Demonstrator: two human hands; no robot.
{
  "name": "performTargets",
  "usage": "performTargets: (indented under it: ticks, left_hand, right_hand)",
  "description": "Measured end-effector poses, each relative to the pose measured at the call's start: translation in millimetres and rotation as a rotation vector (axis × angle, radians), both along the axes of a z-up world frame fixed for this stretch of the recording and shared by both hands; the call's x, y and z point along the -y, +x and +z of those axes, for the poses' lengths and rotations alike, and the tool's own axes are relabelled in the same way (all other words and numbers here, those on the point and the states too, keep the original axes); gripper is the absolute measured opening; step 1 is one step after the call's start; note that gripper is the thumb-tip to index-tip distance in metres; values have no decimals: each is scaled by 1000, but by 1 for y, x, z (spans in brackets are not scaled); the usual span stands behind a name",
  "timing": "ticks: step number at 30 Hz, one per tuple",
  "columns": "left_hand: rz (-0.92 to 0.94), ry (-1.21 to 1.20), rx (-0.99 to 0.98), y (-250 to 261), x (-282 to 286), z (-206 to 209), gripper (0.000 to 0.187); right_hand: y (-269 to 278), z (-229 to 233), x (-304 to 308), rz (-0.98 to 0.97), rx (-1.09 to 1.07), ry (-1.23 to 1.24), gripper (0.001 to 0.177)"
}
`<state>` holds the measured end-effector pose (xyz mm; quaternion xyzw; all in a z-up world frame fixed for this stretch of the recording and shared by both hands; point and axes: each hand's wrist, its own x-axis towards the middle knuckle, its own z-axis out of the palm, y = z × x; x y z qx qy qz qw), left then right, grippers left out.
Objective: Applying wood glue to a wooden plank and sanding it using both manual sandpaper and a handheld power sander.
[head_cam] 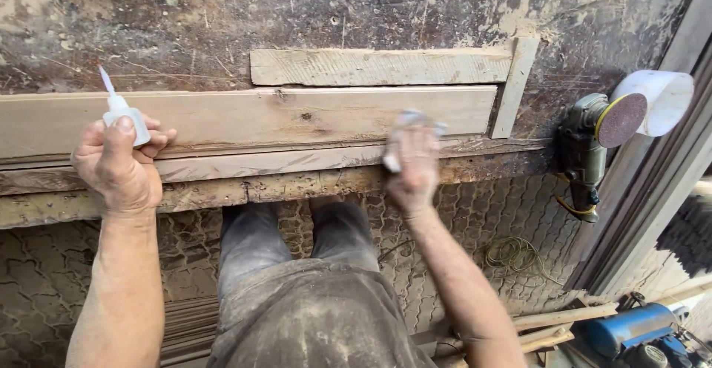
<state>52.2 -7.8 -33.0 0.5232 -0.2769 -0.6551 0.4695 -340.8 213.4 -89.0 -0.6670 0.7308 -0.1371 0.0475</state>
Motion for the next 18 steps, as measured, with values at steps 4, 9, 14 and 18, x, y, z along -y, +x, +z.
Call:
performTargets:
  ticks: [4, 9, 14, 18]
  left_hand:
    - [-184, -66, 253, -16, -13, 25, 21]
    - [-638, -180, 726, -94, -43, 57, 22]
    - [-984, -347, 753, -184, -76, 51, 24]
    - [-1121, -381, 772, -240, -90, 42, 30]
  right_hand:
    - [108, 29, 52, 133, 190, 81, 72]
    - [52, 16, 35, 21, 188, 41, 49]
    - [-84, -14, -7, -117, -18, -193, 39]
    - [-110, 11, -6, -198, -86, -186, 39]
